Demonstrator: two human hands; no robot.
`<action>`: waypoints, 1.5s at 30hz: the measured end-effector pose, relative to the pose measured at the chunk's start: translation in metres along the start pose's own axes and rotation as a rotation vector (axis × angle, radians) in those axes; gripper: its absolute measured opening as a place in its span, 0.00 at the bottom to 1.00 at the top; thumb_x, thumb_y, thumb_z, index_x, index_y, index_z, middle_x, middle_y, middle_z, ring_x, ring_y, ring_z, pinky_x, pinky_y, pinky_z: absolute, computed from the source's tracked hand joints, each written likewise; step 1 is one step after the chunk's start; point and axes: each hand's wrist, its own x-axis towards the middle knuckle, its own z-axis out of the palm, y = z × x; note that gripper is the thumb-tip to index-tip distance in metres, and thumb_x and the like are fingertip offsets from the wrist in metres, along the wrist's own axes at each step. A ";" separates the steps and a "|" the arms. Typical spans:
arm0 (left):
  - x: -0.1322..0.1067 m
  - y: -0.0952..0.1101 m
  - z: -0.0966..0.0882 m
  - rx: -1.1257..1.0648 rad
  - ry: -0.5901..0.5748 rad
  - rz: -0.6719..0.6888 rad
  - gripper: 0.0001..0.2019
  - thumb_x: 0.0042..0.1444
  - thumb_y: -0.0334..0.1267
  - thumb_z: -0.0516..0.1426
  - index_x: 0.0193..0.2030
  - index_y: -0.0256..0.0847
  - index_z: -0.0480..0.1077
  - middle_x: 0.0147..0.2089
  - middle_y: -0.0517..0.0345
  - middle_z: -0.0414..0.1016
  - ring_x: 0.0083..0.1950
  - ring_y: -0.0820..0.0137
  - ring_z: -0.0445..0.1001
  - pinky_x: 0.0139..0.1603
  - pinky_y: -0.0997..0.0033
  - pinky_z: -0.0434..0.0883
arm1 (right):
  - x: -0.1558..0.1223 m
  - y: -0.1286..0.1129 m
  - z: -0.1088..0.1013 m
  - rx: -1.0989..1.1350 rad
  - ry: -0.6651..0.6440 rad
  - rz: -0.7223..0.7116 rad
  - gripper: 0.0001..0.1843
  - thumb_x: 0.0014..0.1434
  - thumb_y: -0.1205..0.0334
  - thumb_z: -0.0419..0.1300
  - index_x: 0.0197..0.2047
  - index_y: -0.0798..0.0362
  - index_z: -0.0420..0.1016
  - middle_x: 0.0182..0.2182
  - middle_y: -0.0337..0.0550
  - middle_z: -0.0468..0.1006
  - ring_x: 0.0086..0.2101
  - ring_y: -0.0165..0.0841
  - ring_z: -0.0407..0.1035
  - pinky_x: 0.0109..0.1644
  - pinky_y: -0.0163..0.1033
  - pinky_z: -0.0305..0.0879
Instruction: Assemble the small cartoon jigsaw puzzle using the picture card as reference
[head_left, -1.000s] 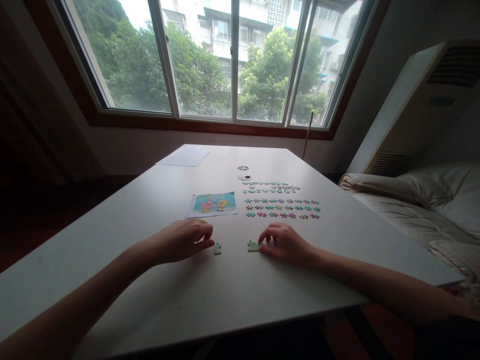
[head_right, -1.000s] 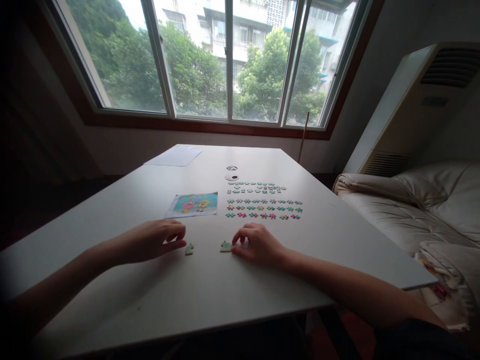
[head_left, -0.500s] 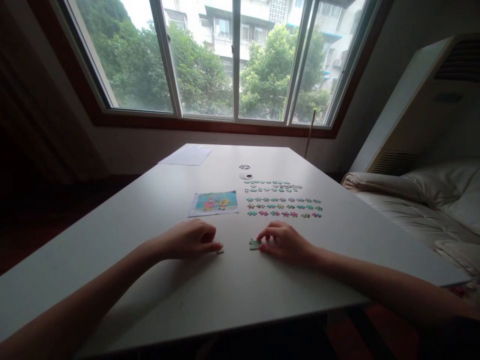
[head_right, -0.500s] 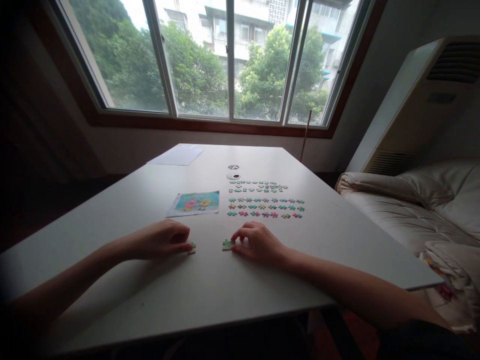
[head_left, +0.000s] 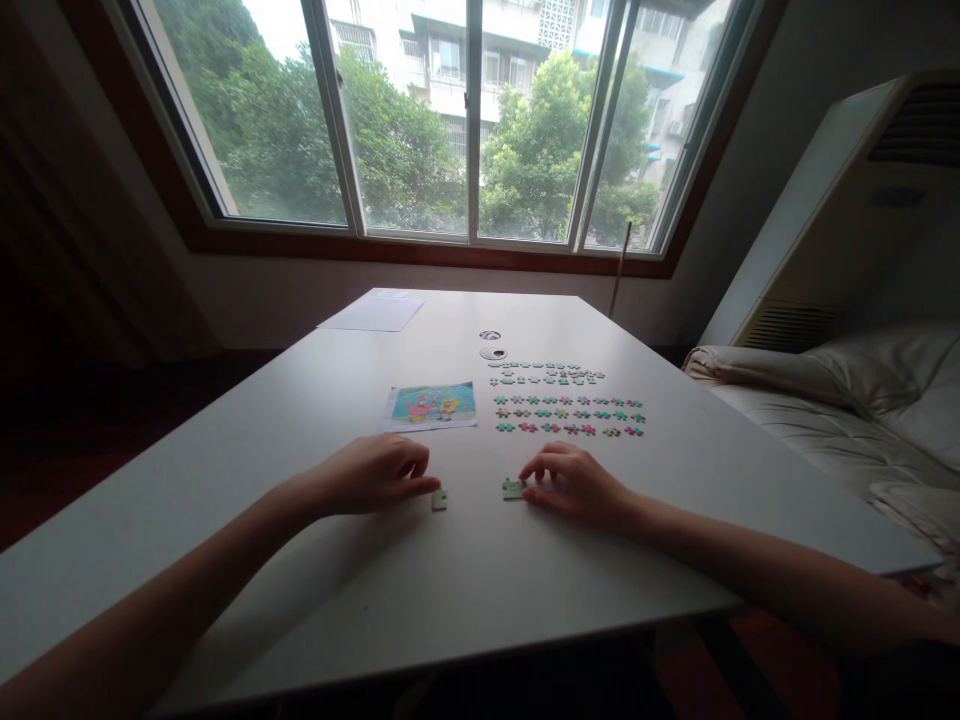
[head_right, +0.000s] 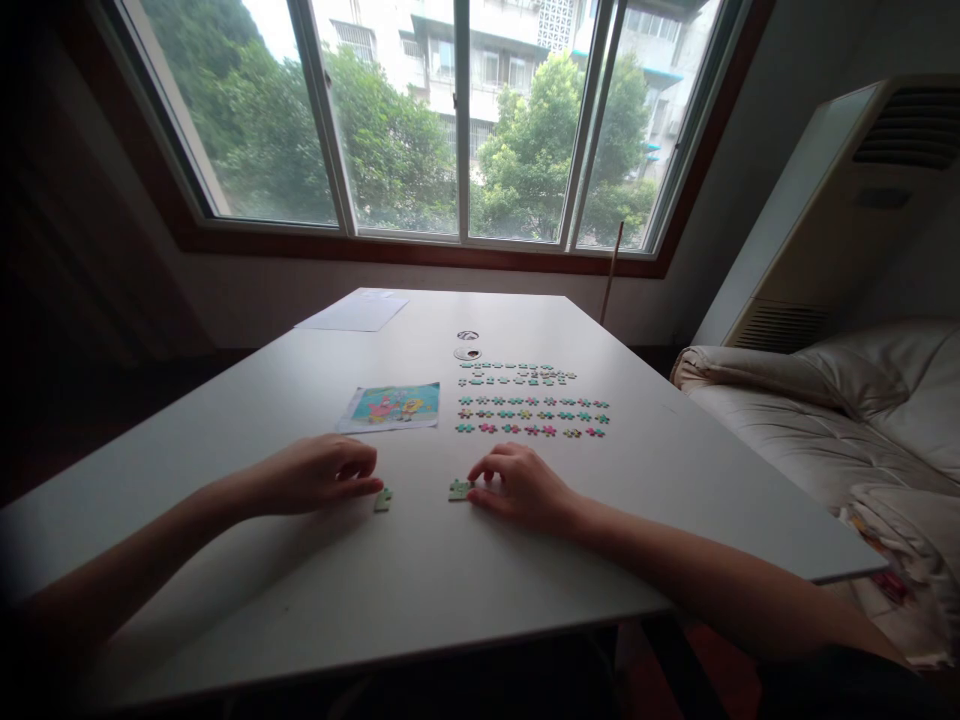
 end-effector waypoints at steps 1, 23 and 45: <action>0.000 0.000 0.000 0.000 0.005 0.000 0.19 0.57 0.54 0.49 0.27 0.40 0.66 0.26 0.60 0.69 0.25 0.72 0.62 0.23 0.74 0.53 | 0.000 0.001 0.000 -0.002 0.003 0.002 0.07 0.53 0.62 0.60 0.36 0.54 0.77 0.30 0.43 0.73 0.30 0.28 0.66 0.34 0.33 0.62; 0.000 0.003 0.000 0.004 0.015 0.060 0.18 0.55 0.54 0.52 0.26 0.40 0.64 0.27 0.61 0.70 0.26 0.72 0.64 0.24 0.73 0.54 | -0.001 0.000 -0.001 -0.037 -0.012 -0.005 0.07 0.54 0.61 0.60 0.35 0.54 0.76 0.30 0.43 0.73 0.30 0.28 0.66 0.35 0.33 0.62; 0.003 -0.020 0.001 0.090 0.154 0.026 0.14 0.60 0.46 0.47 0.30 0.41 0.66 0.30 0.59 0.72 0.27 0.71 0.68 0.27 0.74 0.58 | 0.158 0.151 -0.070 -0.460 -0.185 0.411 0.14 0.62 0.58 0.54 0.49 0.55 0.68 0.47 0.47 0.70 0.42 0.34 0.68 0.46 0.44 0.67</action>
